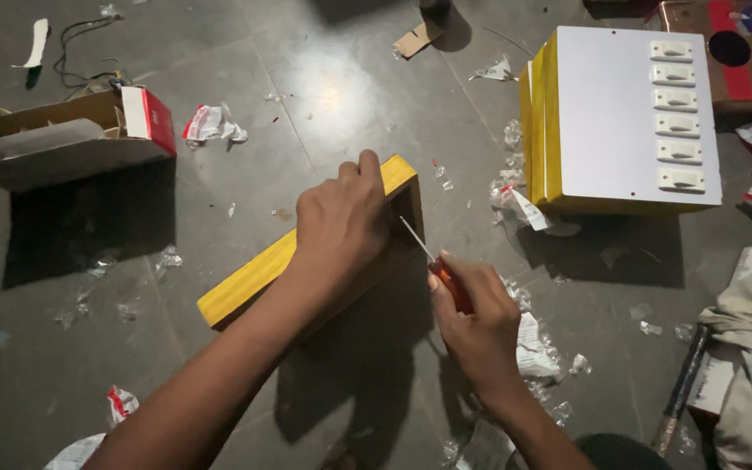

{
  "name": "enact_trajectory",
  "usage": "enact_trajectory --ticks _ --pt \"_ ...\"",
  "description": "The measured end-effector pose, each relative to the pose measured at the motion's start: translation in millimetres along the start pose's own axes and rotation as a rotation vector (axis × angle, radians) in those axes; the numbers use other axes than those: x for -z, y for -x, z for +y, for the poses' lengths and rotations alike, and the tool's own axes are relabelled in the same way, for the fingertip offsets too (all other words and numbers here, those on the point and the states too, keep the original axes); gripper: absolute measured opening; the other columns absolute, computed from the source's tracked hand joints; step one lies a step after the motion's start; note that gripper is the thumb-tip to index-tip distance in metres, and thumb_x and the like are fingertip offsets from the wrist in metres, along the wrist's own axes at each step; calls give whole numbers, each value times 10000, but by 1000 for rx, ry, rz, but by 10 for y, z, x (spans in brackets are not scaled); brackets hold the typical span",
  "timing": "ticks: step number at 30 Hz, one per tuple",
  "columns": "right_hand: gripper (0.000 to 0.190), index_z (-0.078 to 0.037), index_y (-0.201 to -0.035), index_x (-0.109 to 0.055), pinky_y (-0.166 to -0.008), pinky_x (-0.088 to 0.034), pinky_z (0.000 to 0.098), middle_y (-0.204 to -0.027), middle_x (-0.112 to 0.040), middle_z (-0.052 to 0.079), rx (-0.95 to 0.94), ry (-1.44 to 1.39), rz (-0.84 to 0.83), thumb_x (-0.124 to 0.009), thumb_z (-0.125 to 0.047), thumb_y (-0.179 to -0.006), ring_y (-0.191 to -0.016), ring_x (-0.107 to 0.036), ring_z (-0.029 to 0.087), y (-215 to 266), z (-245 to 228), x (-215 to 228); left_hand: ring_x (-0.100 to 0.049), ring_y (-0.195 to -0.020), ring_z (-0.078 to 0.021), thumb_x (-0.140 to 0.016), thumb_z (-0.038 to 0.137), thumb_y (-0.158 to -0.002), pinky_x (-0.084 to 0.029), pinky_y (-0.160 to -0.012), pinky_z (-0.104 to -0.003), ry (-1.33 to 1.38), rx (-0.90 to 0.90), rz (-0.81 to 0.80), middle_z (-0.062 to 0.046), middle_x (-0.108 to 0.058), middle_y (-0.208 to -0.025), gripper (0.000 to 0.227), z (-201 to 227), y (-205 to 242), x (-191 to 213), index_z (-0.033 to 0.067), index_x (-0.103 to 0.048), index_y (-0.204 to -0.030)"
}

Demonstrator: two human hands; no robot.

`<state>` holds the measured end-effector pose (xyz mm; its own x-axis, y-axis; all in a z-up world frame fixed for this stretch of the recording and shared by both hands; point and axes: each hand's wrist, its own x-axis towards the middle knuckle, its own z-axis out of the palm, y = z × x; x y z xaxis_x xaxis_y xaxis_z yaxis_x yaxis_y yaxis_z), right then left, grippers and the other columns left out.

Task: The person assembles a wooden electrical box by screwing in white switches and connecting red wires. They use a screwdriver to secure the switches and wire nuts to join the wires, then use pliers to strip and cut the wires.

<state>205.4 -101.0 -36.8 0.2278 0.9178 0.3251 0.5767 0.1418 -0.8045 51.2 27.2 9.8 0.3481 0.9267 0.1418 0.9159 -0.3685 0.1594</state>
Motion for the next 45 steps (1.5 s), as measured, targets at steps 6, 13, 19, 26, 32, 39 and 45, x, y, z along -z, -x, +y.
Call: enact_trajectory --ticks 6,13,19,26,32,39,45 --pt "311 -44 -1216 -707 -653 -569 270 -979 -712 89 -67 -58 -41 -752 -95 -912 -789 -712 145 -29 49 31 -723 -694 -378 -753 121 -702 -570 -572 -459 -30 -35 19 -192 -676 -889 403 -30 9 -41 8 -530 -1019" --pt "326 -66 -1227 -714 -664 -571 276 -981 -714 83 -79 -73 -102 -753 -103 -905 -798 -717 144 -97 53 68 -728 -673 -361 -696 50 -763 -575 -559 -432 -100 -56 60 -179 -679 -864 289 -27 20 -34 14 -543 -1006" --pt "329 -60 -1238 -700 -718 -583 272 -1032 -727 84 -3 -106 -68 -742 -98 -914 -869 -734 142 -81 90 44 -722 -644 -365 -683 56 -770 -569 -530 -430 -49 -59 90 -192 -682 -836 251 -12 12 -26 9 -565 -986" --pt "343 -83 -1211 -723 -648 -551 264 -954 -730 71 -88 -74 -64 -773 -106 -873 -751 -699 137 -33 129 38 -726 -677 -363 -688 55 -758 -573 -571 -437 -54 -41 63 -179 -688 -843 252 35 39 13 34 -568 -978" --pt "352 -79 -1223 -720 -680 -561 259 -979 -730 71 -111 -96 -73 -770 -106 -876 -796 -708 126 2 123 40 -727 -679 -367 -691 83 -752 -568 -562 -450 -34 -41 57 -186 -689 -834 256 -5 51 -9 24 -567 -969" --pt "354 -102 -1226 -719 -730 -580 295 -1028 -729 77 -68 -54 -76 -771 -118 -876 -872 -733 167 -43 142 58 -735 -701 -355 -690 80 -813 -578 -587 -442 -70 -26 52 -174 -693 -855 216 14 15 -15 38 -566 -985" --pt "398 -98 -1233 -708 -747 -589 320 -1053 -648 114 -8 -30 -54 -787 -117 -844 -898 -715 209 -19 123 17 -725 -688 -379 -742 141 -734 -573 -576 -445 -3 -22 42 -189 -688 -851 330 24 28 28 21 -567 -988"
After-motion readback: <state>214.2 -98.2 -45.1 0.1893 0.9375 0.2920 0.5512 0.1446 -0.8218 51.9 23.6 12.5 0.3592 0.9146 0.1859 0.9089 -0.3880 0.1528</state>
